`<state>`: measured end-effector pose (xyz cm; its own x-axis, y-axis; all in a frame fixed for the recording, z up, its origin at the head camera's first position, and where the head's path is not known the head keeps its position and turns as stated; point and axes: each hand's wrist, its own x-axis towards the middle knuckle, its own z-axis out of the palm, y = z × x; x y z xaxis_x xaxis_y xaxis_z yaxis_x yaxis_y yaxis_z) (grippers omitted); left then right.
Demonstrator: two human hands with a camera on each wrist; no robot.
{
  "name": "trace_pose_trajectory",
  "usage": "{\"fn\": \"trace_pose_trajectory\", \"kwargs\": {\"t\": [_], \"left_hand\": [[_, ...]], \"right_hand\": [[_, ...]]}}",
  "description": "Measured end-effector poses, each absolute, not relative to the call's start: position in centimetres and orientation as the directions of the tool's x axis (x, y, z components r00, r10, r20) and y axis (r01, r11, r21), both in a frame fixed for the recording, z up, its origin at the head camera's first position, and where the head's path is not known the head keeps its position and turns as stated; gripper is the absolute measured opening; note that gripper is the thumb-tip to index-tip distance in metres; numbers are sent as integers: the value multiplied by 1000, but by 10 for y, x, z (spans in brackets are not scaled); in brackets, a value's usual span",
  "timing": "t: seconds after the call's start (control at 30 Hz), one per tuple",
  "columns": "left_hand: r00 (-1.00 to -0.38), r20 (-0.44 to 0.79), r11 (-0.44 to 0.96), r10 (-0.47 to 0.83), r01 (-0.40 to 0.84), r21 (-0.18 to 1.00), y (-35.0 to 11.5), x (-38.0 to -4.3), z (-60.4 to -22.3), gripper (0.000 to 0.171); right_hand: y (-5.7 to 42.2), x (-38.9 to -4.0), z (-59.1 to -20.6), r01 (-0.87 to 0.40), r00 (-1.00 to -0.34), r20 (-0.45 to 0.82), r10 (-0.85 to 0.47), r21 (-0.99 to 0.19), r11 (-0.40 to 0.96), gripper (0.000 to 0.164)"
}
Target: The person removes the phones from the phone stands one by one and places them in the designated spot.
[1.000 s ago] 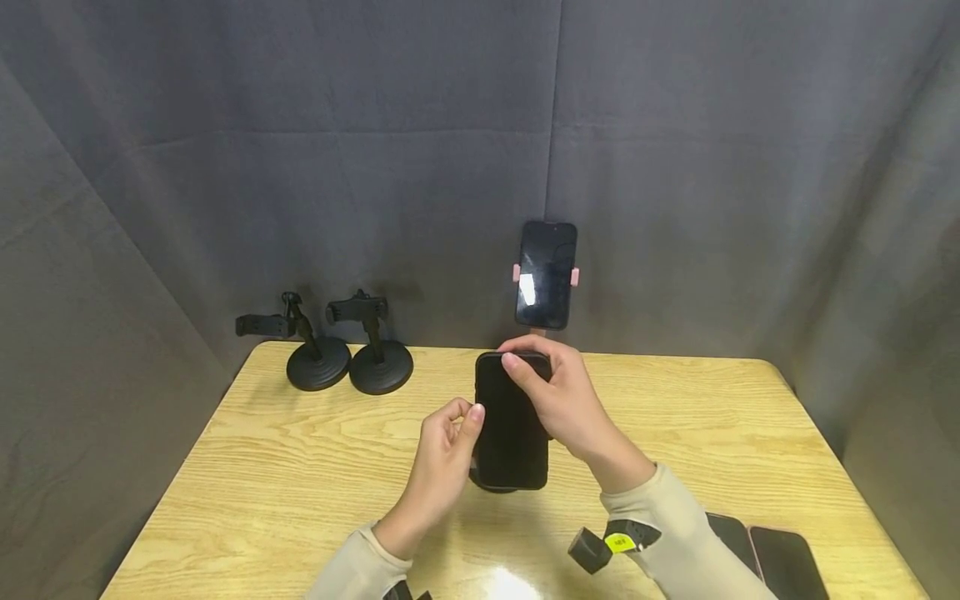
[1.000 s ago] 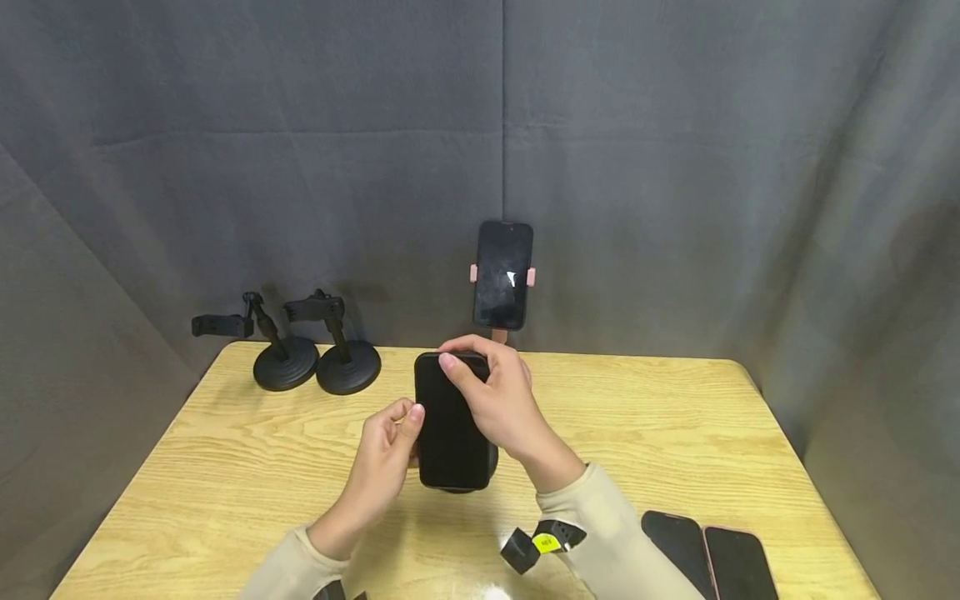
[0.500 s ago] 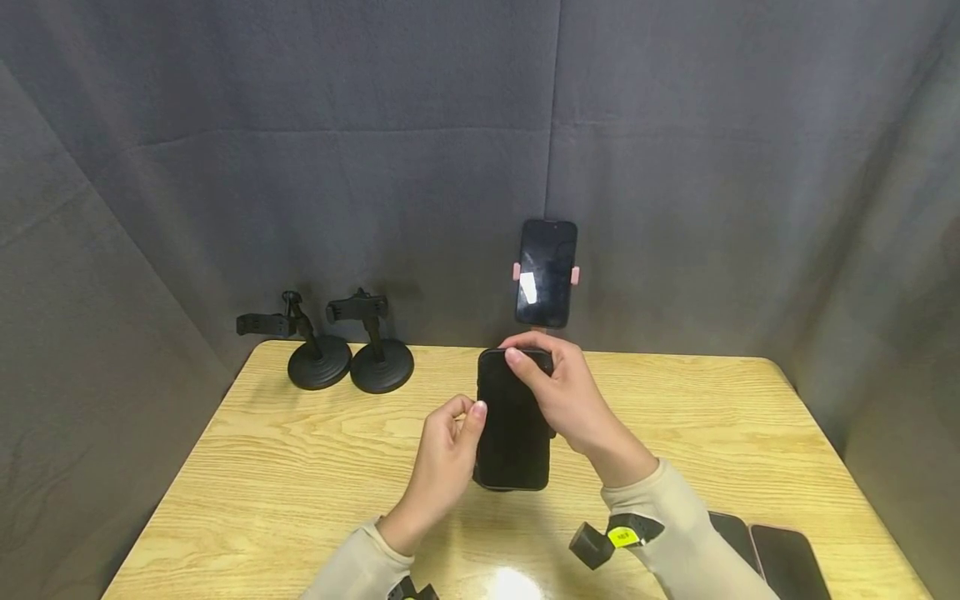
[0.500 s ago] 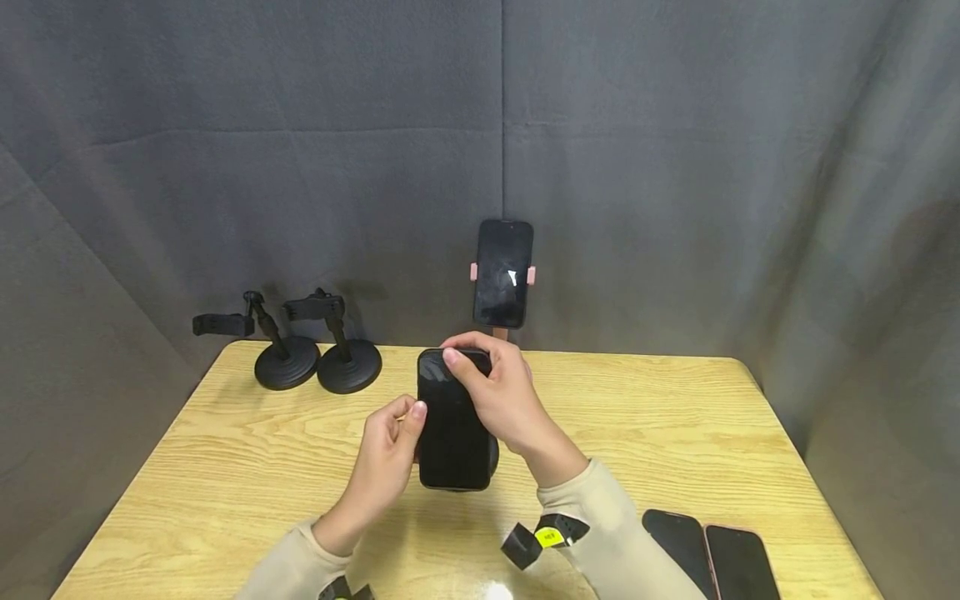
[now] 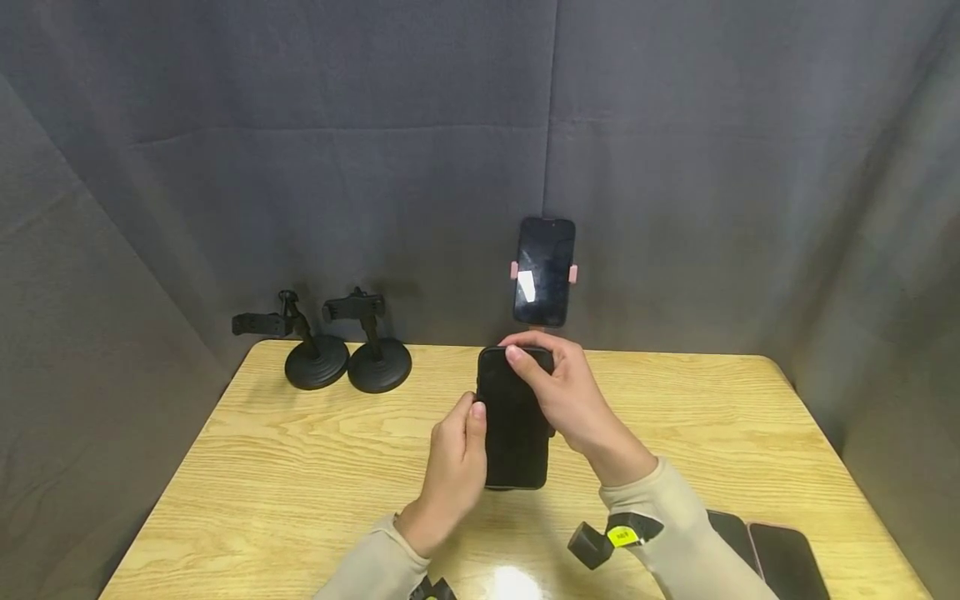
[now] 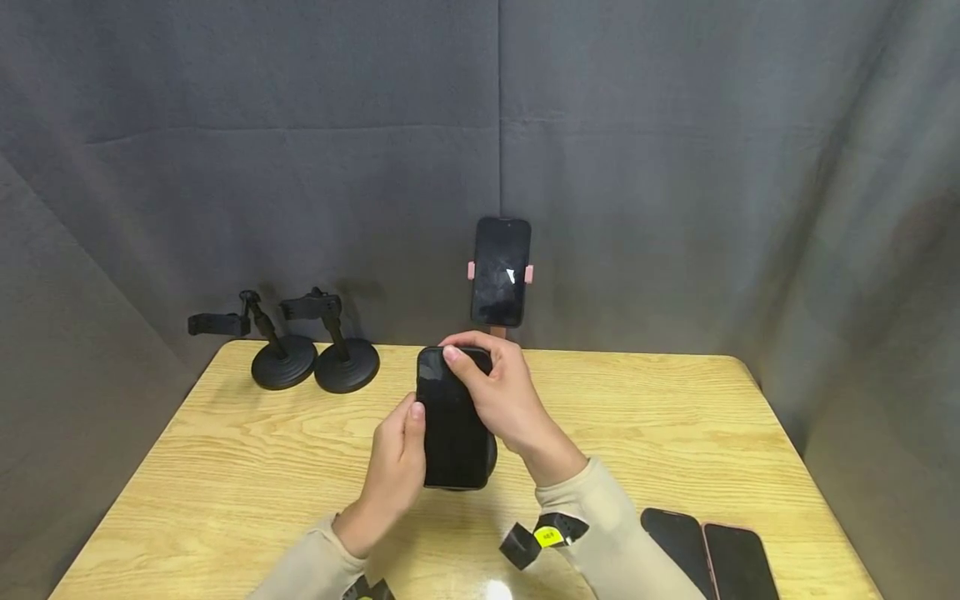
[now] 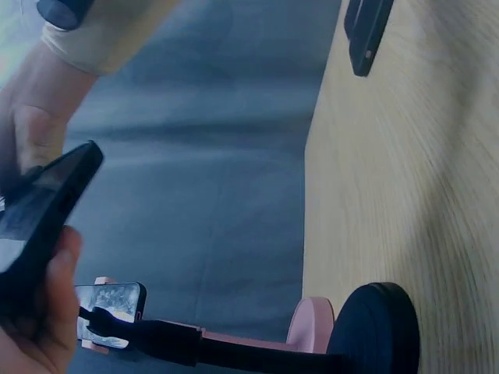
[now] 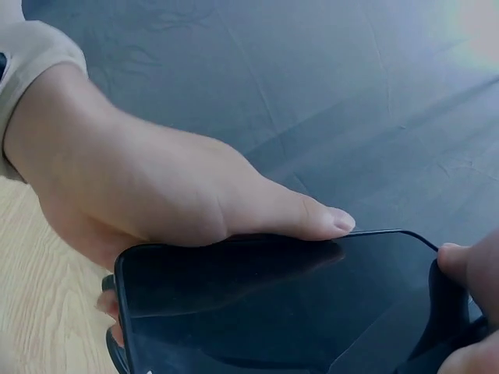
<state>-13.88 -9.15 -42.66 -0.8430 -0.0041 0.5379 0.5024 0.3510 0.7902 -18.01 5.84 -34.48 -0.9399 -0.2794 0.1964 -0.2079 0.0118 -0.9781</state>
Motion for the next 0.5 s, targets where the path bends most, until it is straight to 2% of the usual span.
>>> {"fn": "trace_pose_trajectory", "kwargs": {"t": [0.3, 0.5], "left_hand": [[-832, 554, 314, 22, 532, 786, -92, -141, -429, 35], [-826, 563, 342, 45, 542, 768, -95, -144, -427, 37]], "right_hand": [[59, -181, -346, -203, -938, 196, -285, -979, -5, 26], [61, -180, -345, -190, -938, 184, -295, -982, -11, 27]]}}
